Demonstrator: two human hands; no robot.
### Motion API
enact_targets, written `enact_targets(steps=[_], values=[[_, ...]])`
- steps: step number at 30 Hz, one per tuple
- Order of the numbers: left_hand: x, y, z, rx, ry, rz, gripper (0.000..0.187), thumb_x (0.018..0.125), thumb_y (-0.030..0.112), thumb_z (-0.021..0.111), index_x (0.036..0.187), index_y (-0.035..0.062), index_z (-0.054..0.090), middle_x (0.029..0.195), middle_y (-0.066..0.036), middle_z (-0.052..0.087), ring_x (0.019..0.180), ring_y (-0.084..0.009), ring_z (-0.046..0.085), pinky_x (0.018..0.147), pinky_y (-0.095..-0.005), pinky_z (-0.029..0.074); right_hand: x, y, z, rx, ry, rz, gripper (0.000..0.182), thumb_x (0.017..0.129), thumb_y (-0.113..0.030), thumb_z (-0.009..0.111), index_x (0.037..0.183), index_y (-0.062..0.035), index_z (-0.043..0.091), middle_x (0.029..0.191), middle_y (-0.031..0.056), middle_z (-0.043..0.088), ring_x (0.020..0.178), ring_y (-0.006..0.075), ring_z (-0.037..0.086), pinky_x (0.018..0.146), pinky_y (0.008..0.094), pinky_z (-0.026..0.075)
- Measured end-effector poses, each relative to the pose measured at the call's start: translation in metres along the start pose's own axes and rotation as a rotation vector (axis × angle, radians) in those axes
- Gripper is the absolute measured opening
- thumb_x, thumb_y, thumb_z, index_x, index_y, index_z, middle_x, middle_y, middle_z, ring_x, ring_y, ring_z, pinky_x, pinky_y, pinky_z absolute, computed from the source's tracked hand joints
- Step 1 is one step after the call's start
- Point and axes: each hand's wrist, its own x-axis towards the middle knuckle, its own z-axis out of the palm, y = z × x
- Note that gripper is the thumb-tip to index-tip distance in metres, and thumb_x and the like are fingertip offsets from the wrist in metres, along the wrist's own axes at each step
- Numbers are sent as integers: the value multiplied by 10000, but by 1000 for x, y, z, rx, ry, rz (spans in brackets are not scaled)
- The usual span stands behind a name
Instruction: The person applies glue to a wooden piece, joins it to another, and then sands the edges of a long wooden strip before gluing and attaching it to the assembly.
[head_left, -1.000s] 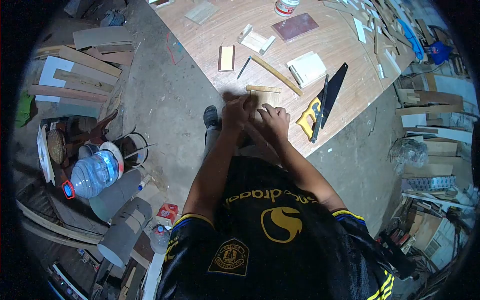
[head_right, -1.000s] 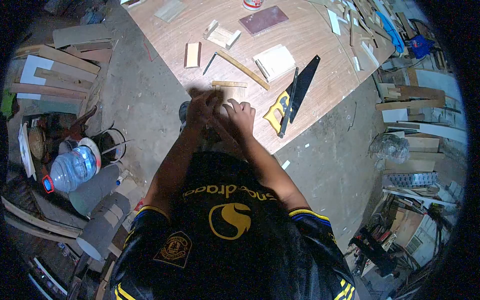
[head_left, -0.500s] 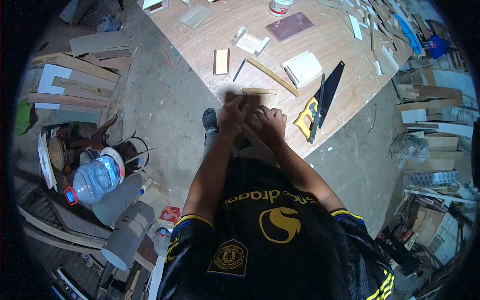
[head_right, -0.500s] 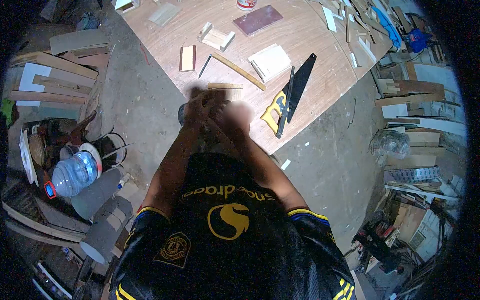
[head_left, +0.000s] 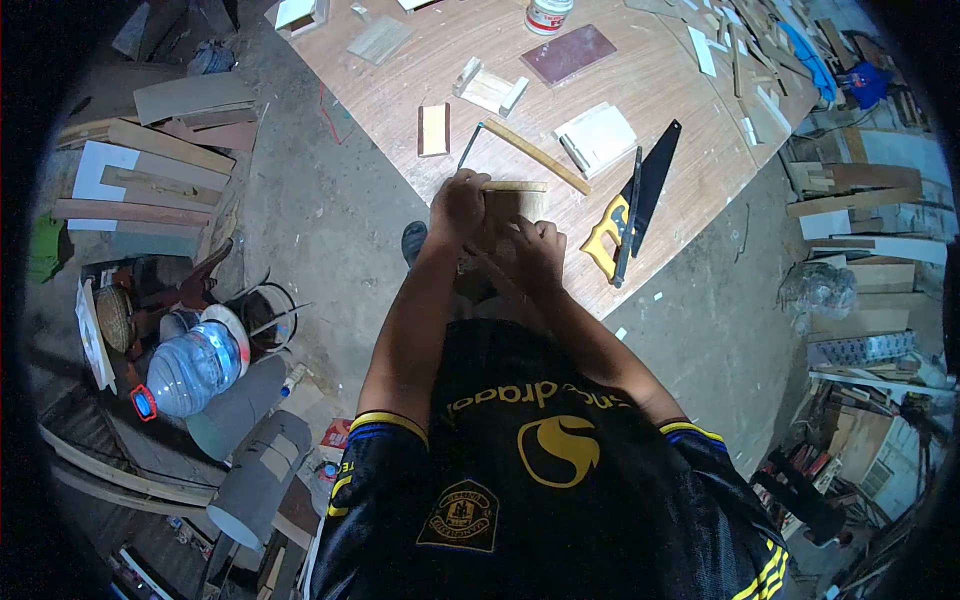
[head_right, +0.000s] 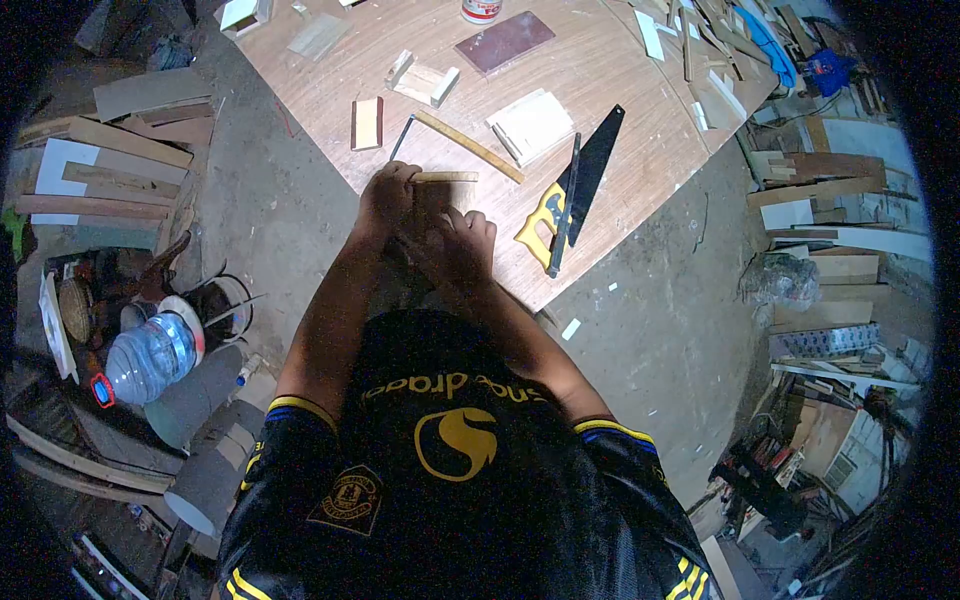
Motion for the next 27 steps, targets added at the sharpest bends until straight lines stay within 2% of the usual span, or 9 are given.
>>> enact_targets(steps=[7,9,10,13,15,21,27], values=[[-1,-5,3,-11,1,-6,282,857,85,515,1059,96,713,1065,-137,667,1020,-341,630,915,-436,502,2,-1,-2,-32,-32,-8,421,696,-362,783,1071,-197,685,1207,-15,608,988,252,517,809,428,384],[-1,-7,4,-6,14,9,284,851,82,520,1059,97,713,1065,-137,667,1020,-341,630,916,-435,503,2,-1,-4,21,29,-79,461,711,-377,718,1081,-118,622,1083,45,580,928,286,492,771,447,362],[-1,-7,5,-22,16,10,286,846,80,524,1059,98,713,1066,-137,667,1020,-341,631,916,-433,505,1,1,-1,21,28,-79,461,711,-377,718,1081,-118,622,1083,45,580,928,286,492,771,447,362],[-1,-9,7,-18,18,20,286,843,79,527,1059,100,713,1067,-137,667,1022,-339,632,915,-432,508,3,0,-1,10,31,-69,463,711,-390,720,1080,-126,622,1088,51,576,933,289,490,769,449,360],[-1,-8,6,2,18,28,285,845,79,527,1060,101,713,1067,-137,667,1023,-338,632,914,-432,510,3,-5,-10,30,-24,4,382,701,-347,780,1044,-208,686,1206,-16,612,980,255,527,809,432,384],[-3,-3,1,-43,12,-10,287,852,74,522,1066,88,712,1077,-146,666,1033,-337,634,925,-435,508,4,-6,-13,70,2,-8,373,686,-305,777,1039,-222,688,1182,-34,612,973,246,533,811,430,388],[-3,-6,3,-63,28,8,287,852,84,533,1077,91,711,1087,-151,666,1031,-342,634,928,-432,505,2,3,4,-14,-2,-23,396,683,-339,786,1053,-231,694,1195,-44,607,987,239,523,824,425,384]])
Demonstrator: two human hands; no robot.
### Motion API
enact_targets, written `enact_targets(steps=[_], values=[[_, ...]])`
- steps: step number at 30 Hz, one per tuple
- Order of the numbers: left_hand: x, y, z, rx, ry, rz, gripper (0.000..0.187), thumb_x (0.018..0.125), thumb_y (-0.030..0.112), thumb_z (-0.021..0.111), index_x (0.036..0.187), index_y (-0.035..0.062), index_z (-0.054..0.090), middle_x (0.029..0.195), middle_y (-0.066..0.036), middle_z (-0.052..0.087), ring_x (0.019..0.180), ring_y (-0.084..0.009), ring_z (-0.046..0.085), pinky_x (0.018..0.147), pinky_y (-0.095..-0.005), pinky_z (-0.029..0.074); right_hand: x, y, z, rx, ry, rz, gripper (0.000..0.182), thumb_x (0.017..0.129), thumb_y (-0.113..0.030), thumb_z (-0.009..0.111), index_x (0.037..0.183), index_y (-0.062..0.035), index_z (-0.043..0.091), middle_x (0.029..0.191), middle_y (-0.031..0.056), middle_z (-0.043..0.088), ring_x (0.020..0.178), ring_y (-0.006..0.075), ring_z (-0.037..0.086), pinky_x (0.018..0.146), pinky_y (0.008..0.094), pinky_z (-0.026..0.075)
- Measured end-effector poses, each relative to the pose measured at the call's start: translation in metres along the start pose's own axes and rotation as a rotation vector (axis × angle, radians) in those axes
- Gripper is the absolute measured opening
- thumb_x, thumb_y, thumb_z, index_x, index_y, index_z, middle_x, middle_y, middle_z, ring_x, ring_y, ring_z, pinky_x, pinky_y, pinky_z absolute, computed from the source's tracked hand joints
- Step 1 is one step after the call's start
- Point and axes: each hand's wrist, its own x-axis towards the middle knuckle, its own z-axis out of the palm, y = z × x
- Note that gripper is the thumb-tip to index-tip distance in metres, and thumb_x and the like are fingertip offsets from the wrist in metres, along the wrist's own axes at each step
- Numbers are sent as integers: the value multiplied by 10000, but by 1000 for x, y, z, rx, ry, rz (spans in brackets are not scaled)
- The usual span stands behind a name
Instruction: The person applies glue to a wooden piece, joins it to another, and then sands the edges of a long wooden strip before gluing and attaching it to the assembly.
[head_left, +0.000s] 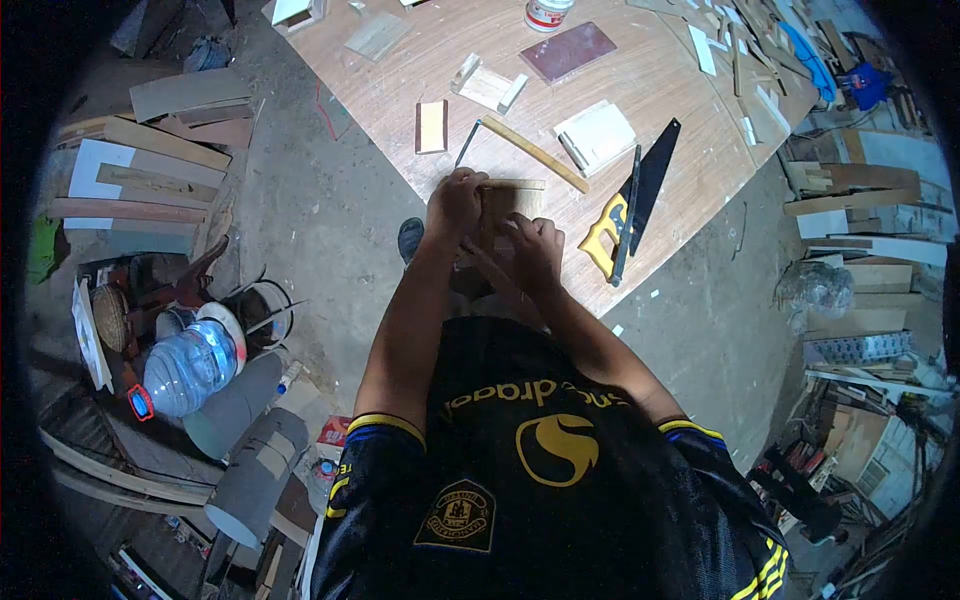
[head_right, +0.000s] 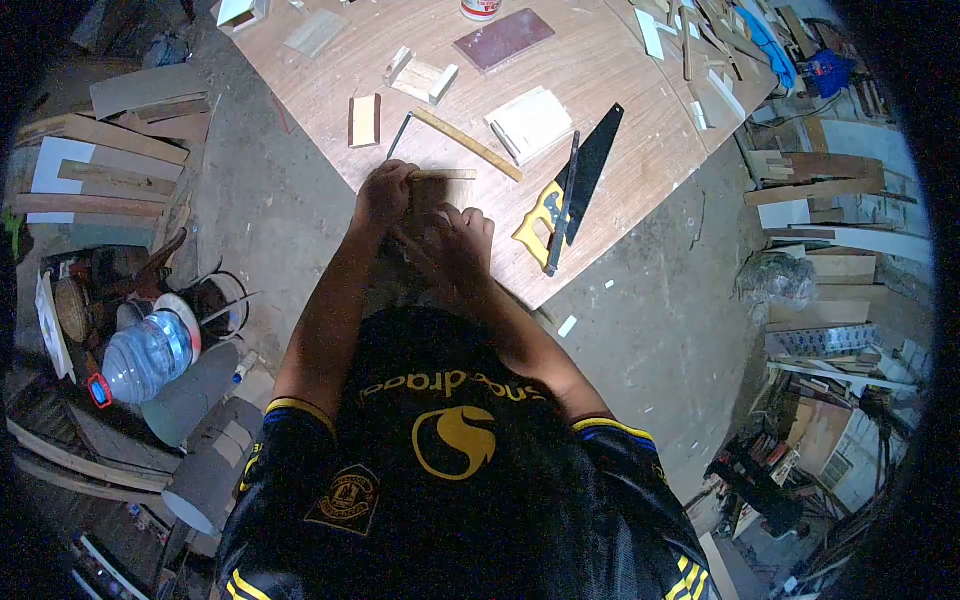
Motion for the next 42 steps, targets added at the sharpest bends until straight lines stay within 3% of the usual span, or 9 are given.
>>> enact_targets(steps=[16,18,21,27,31,33,39,41,42], values=[[-2,3,-2,26,-1,-15,292,858,84,528,1084,98,712,1110,-143,663,1047,-339,629,940,-430,500,1,-3,-5,24,-35,32,401,687,-363,788,1054,-226,702,1208,-41,604,995,252,524,819,431,391],[-2,3,-2,28,-2,-17,287,860,88,532,1083,100,712,1106,-142,664,1043,-338,631,936,-430,502,1,-2,-6,13,-23,-33,377,744,-317,702,1100,-200,659,1132,-24,578,948,248,488,791,415,362],[-2,2,-1,42,17,12,275,861,94,543,1077,101,713,1099,-139,666,1036,-336,634,926,-430,505,0,-1,-4,44,-23,-13,357,750,-295,695,1096,-211,662,1131,-32,579,945,249,488,790,413,363],[-1,1,-2,5,-9,0,273,862,91,547,1085,85,703,1105,-151,663,1040,-342,632,930,-434,502,1,-5,-10,12,-38,19,379,705,-333,770,1063,-233,697,1194,-43,606,978,249,531,806,423,392],[-5,-3,-3,-59,121,63,332,890,80,505,1195,62,634,1112,-200,646,1048,-386,612,938,-452,489,1,-7,-15,26,-45,15,452,694,-331,779,1119,-219,674,1193,-35,605,973,252,532,805,425,392],[-10,2,-11,-106,211,80,349,904,82,489,1232,55,606,1115,-216,639,1050,-400,605,937,-457,484,-2,-4,-14,38,-25,8,545,714,-375,742,1194,-156,608,1151,19,588,958,270,511,777,426,379],[-63,13,-57,-212,242,-202,341,949,137,487,1265,47,577,1101,-226,641,1026,-420,604,925,-433,477,-45,25,-40,204,-40,53,503,727,-253,775,1193,-132,625,1165,73,633,1028,322,579,856,428,458],[-93,2,-57,-225,92,-430,351,981,254,533,1258,48,595,1082,-149,683,955,-248,655,889,-341,492,-65,37,-38,201,-2,76,460,745,-207,758,1179,-125,633,1123,82,646,1008,318,596,852,407,471],[-108,3,-60,-223,90,-425,351,981,254,533,1258,48,595,1082,-149,683,955,-248,655,889,-341,492,-74,41,-40,197,31,97,419,763,-162,742,1166,-118,640,1081,90,659,988,315,613,849,387,483]])
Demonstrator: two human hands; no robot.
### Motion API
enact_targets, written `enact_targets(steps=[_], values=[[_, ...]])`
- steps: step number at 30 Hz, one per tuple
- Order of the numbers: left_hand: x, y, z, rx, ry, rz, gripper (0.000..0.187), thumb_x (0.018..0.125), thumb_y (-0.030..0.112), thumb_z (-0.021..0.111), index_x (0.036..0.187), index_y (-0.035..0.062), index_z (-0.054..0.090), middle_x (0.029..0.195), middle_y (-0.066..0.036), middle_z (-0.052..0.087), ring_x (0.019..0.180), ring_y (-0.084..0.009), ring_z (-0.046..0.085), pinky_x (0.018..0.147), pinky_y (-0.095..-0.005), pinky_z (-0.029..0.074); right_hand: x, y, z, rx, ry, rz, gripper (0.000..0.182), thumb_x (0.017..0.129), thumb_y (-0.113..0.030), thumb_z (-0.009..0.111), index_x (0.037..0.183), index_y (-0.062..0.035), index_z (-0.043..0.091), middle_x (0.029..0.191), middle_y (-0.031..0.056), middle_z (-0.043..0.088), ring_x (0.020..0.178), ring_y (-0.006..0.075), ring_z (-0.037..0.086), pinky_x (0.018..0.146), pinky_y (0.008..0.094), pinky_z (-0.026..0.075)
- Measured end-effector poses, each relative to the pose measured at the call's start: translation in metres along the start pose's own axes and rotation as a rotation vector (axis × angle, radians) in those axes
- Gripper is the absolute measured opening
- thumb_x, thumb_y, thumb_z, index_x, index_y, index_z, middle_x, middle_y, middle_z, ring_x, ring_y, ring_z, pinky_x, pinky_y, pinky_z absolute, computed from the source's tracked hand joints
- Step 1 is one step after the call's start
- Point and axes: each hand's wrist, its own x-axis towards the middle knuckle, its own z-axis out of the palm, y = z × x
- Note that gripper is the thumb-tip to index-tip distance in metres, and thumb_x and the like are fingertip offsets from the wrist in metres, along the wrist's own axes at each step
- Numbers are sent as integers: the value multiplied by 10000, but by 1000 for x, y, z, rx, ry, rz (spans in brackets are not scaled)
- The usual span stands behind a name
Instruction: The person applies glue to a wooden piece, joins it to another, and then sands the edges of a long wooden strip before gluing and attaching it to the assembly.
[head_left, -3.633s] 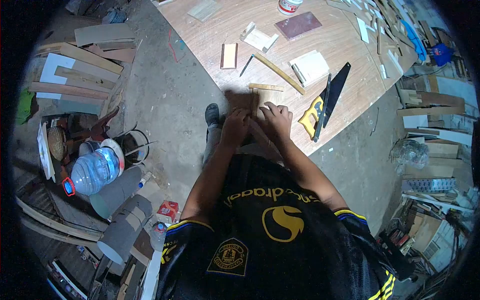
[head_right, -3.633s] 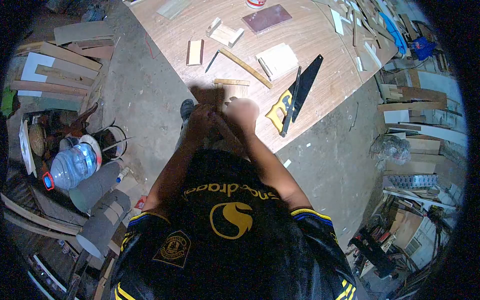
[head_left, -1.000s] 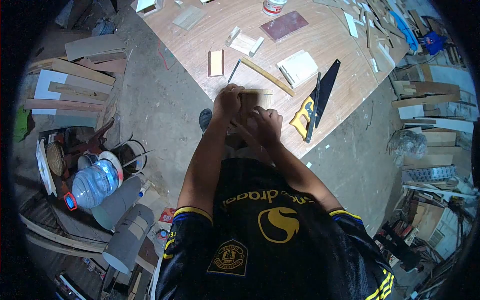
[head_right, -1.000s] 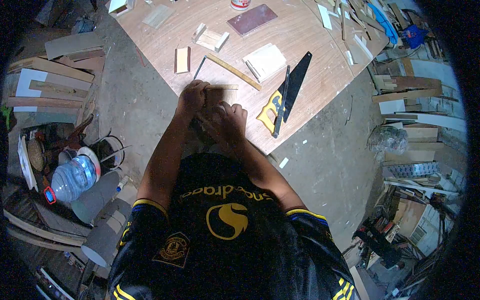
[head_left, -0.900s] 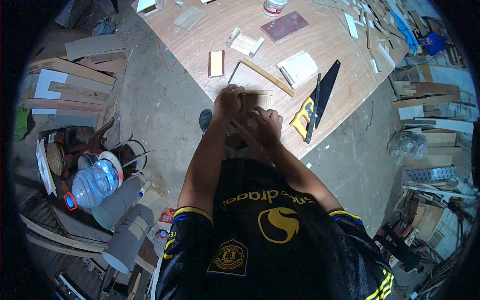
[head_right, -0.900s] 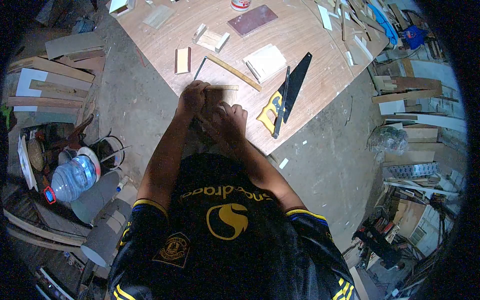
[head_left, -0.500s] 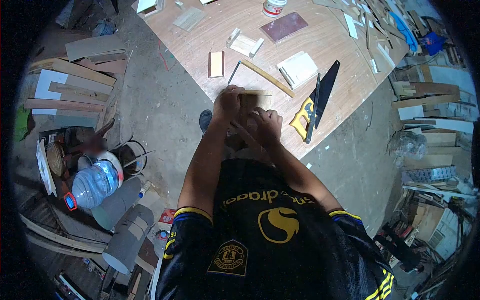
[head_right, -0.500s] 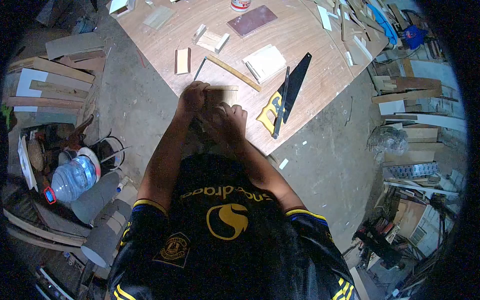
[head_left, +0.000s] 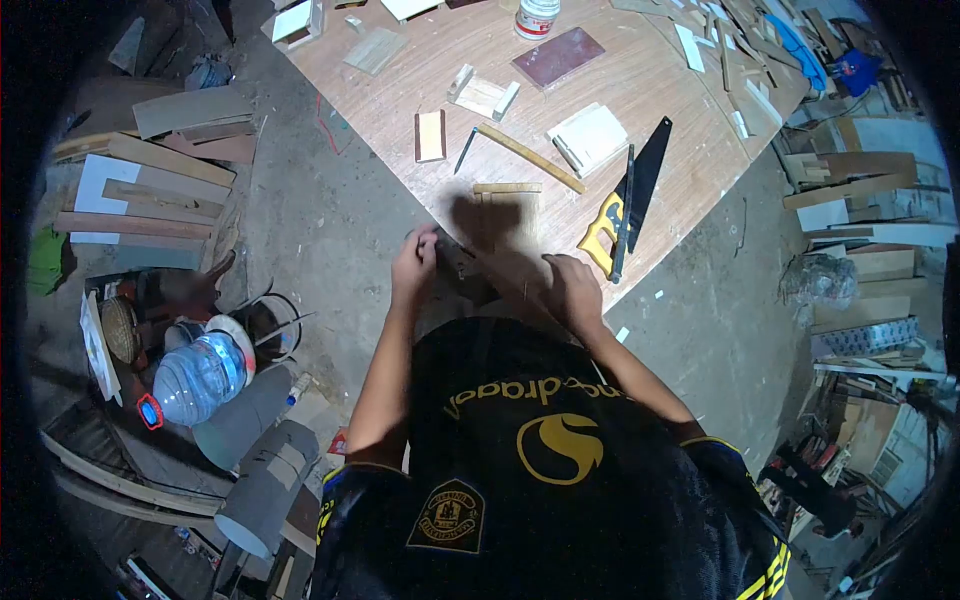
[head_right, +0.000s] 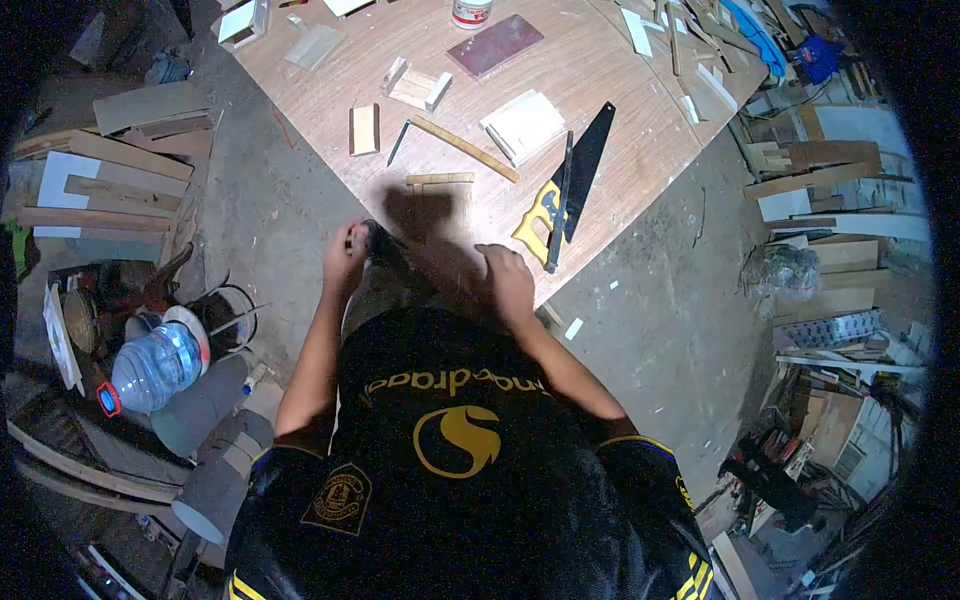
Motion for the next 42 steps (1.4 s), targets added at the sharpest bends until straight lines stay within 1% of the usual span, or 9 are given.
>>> enact_targets(steps=[2,9,18,22,28,32,34,37,42], values=[[-28,-5,-9,-190,-95,-135,332,981,270,555,1200,33,630,1003,-96,702,882,-184,646,849,-299,490,-10,-3,-15,13,52,-24,345,802,-153,687,1142,-118,642,1017,111,651,935,309,615,821,385,498],[-73,-36,-24,-156,-144,-139,224,953,167,603,1120,29,661,948,-94,712,883,-167,660,821,-294,506,-19,-8,-22,165,51,306,223,889,-202,598,1051,-82,694,926,141,673,680,280,629,658,377,509],[-75,-42,-33,-98,-143,-207,240,929,180,597,1100,34,681,954,-111,725,895,-180,678,825,-297,508,-25,-16,-13,227,-5,348,261,854,-185,623,1093,-107,694,991,148,684,900,318,670,775,378,523],[-75,-40,-28,-121,-181,-184,234,969,202,572,1125,51,658,948,-30,682,813,-122,633,686,-277,516,-36,-26,-14,337,20,432,231,866,-150,601,1045,-57,712,921,153,696,778,252,671,713,329,524],[-32,-11,-5,64,-111,58,218,949,182,584,1086,65,707,946,-105,714,827,-181,668,776,-306,527,-49,-27,-10,475,-43,450,254,853,-132,589,1064,-63,712,954,164,701,810,268,682,735,326,530],[7,13,20,58,-81,74,233,926,151,599,1127,72,687,973,-130,712,839,-206,674,789,-316,522,-41,-22,-7,295,-134,429,272,843,-191,632,1084,-83,699,984,149,697,888,301,683,777,367,536],[23,11,36,33,-90,111,299,922,201,578,1187,83,654,985,-175,706,906,-324,682,822,-399,524,-28,-13,2,223,-200,435,296,838,-242,679,1096,-97,694,986,124,696,923,287,680,801,369,531],[36,9,53,42,-83,234,340,886,127,584,1222,103,628,1041,-211,664,969,-357,643,857,-425,507,6,-7,20,385,-22,222,317,794,-176,725,1107,-136,694,1006,107,670,931,297,656,787,392,534],[36,20,57,135,-68,255,360,867,94,586,1222,125,635,1014,-198,625,961,-369,607,872,-442,488,44,-13,34,-113,116,103,406,746,-198,774,1142,-204,687,989,82,638,873,300,634,739,392,534]])
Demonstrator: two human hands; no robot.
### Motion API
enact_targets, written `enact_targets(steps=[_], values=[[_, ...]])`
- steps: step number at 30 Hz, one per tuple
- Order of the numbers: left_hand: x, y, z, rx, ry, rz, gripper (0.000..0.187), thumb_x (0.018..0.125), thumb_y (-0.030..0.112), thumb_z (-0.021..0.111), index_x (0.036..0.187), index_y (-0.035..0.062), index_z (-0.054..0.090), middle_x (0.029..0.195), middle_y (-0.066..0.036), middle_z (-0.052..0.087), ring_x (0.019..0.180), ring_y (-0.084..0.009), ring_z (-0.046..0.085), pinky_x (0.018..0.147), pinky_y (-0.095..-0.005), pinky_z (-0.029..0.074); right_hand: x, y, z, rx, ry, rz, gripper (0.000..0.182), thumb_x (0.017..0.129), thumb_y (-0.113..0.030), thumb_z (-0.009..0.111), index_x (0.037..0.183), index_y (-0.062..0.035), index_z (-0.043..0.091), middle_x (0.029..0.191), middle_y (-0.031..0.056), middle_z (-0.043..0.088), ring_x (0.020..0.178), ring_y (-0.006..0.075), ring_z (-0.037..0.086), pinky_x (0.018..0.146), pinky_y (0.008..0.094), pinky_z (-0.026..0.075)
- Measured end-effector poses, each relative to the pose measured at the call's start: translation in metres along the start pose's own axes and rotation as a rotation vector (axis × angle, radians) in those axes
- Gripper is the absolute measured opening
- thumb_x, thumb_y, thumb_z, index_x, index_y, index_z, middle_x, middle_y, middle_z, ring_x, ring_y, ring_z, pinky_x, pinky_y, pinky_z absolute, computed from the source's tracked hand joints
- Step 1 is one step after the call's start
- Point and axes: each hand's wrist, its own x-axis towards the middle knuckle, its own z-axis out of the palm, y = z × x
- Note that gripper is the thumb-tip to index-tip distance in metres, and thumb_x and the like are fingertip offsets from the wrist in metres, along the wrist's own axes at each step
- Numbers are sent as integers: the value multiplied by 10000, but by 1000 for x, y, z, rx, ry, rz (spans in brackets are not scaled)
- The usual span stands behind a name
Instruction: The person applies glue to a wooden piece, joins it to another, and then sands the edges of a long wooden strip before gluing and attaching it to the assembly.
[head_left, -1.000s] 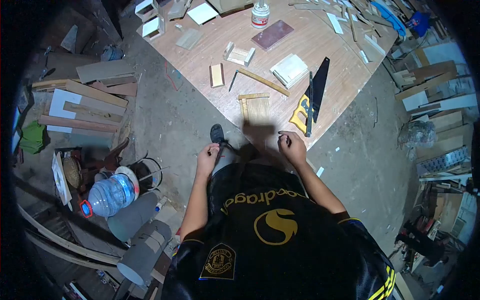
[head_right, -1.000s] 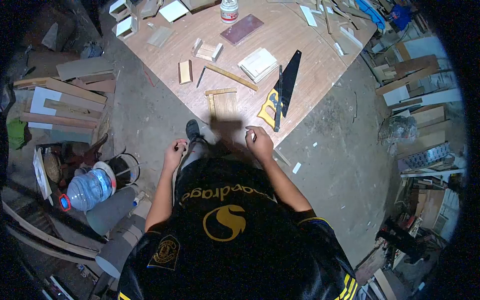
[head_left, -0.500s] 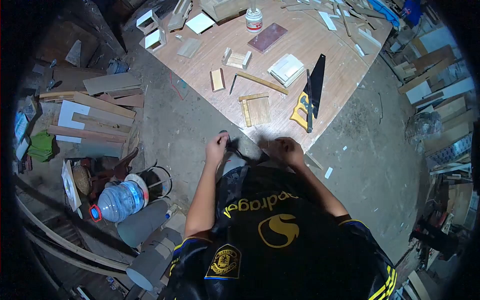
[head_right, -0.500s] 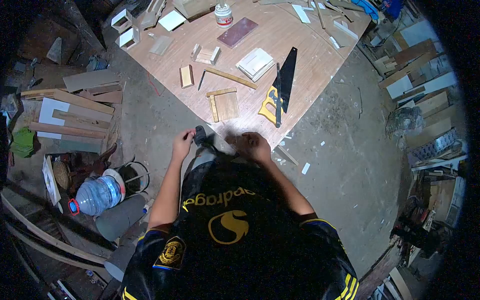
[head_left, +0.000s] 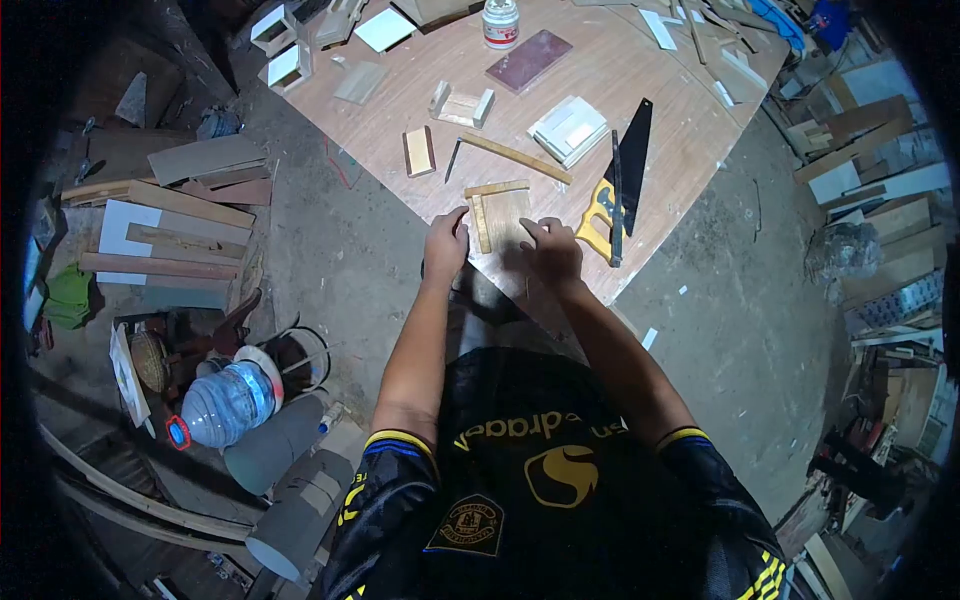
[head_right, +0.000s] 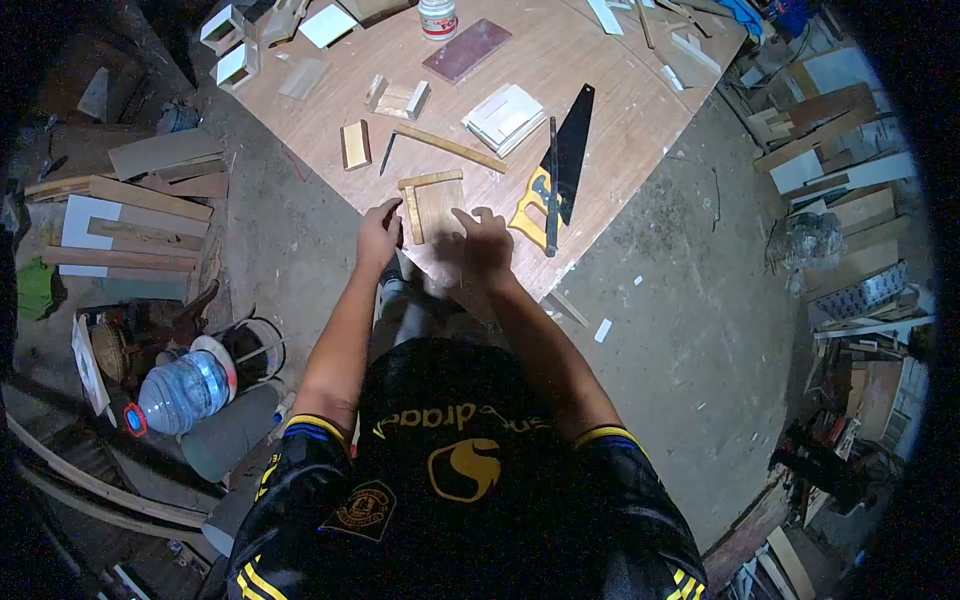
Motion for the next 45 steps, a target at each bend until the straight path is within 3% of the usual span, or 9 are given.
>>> enact_targets(steps=[4,16,37,45], values=[[2,8,0,50,-1,6,400,860,102,604,1256,153,622,984,-175,589,926,-356,600,857,-434,492,2,10,8,-18,-15,-17,397,748,-291,763,1139,-265,699,1043,62,614,874,289,625,708,400,534],[4,9,2,93,-44,-44,492,832,106,599,1311,218,602,950,-146,542,878,-307,589,834,-407,502,4,11,11,-113,-98,18,346,766,-307,762,1110,-308,720,1070,16,600,882,268,587,739,393,524],[4,5,6,86,-61,-91,501,834,111,597,1322,225,597,976,-135,528,884,-298,584,840,-402,500,7,6,1,-122,-121,26,265,753,-258,765,1015,-244,731,1072,24,599,952,278,597,807,425,526],[3,7,5,112,-48,-50,491,845,118,616,1329,199,596,931,-127,532,836,-277,581,808,-364,497,6,11,1,-118,-147,-17,306,767,-263,756,1069,-241,718,1098,45,592,984,286,585,821,436,524]])
